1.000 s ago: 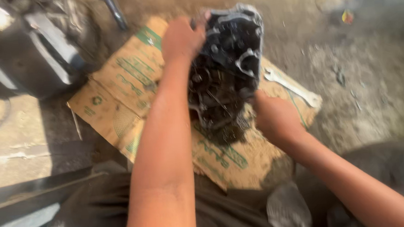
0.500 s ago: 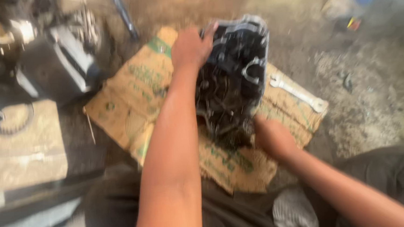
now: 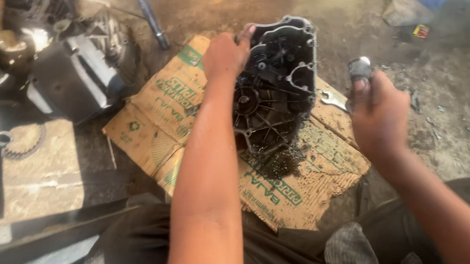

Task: The person disassembles a metal engine casing on the floor. They use a wrench to unscrew bolts, a metal rod to pry internal components, and a cloth to wipe oil off the parts.

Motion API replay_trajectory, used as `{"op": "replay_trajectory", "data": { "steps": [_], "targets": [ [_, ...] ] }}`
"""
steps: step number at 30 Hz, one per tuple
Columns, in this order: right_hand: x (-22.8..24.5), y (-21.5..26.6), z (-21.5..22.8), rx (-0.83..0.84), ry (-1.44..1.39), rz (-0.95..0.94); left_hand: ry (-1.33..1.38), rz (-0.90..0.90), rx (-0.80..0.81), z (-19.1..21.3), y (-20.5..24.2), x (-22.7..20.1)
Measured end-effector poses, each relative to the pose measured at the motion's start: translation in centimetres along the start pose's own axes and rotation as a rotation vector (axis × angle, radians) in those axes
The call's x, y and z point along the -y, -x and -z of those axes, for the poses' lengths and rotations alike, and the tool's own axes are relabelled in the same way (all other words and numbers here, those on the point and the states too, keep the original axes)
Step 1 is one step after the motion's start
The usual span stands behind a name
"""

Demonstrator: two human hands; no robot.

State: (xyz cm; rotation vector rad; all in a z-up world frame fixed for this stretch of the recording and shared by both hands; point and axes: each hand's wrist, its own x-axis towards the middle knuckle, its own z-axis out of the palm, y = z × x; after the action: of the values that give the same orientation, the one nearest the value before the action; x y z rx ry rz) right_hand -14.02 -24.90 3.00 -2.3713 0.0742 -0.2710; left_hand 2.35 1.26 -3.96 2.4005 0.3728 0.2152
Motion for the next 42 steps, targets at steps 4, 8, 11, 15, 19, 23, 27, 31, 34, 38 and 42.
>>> {"op": "replay_trajectory", "data": {
  "steps": [4, 8, 11, 15, 19, 23, 27, 31, 34, 38, 42],
  "targets": [
    [-0.1, 0.3, -2.5, 0.484, 0.384, 0.045, -0.054, -0.039, 0.017, -0.5, -1.4, -1.0],
    [-0.3, 0.5, -2.1, 0.138, 0.066, 0.325, -0.043, -0.037, -0.068, -0.3, -0.3, 1.6],
    [0.4, 0.6, -2.0, 0.293, 0.385, 0.185, 0.034, 0.062, 0.059, -0.6, -1.6, -0.5],
    [1.4, 0.5, -1.5, 0.538, 0.562, 0.165, -0.034, 0.022, -0.019, -0.2, -1.3, -0.3],
    [-3.1, 0.1, 0.6, 0.049, -0.003, 0.263, -0.077, 0.004, -0.067, -1.2, -0.3, -0.7],
    [-6.2, -2.2, 0.9, 0.19, 0.264, 0.139, -0.081, 0.013, -0.043, 0.4, -0.6, -1.8],
    [-8.1, -2.2, 0.0, 0.487, 0.408, 0.05, -0.045, 0.032, -0.038, 0.8, 0.3, -1.5],
    [-10.5, -4.6, 0.3, 0.547, 0.538, 0.105, 0.0, 0.078, -0.006, 1.2, -0.1, -2.0],
    [-13.7, -6.3, 0.6, 0.381, 0.624, 0.123, -0.02, 0.061, -0.028, 1.2, 0.0, -1.6],
    [-17.1, -7.5, 0.3, 0.35, 0.673, 0.056, -0.011, 0.076, -0.013, 1.1, -0.7, -1.4],
    [-18.2, -7.7, -1.3, 0.466, 0.753, -0.086, 0.012, 0.138, 0.039, 1.4, -0.9, -0.9]
  ]
}}
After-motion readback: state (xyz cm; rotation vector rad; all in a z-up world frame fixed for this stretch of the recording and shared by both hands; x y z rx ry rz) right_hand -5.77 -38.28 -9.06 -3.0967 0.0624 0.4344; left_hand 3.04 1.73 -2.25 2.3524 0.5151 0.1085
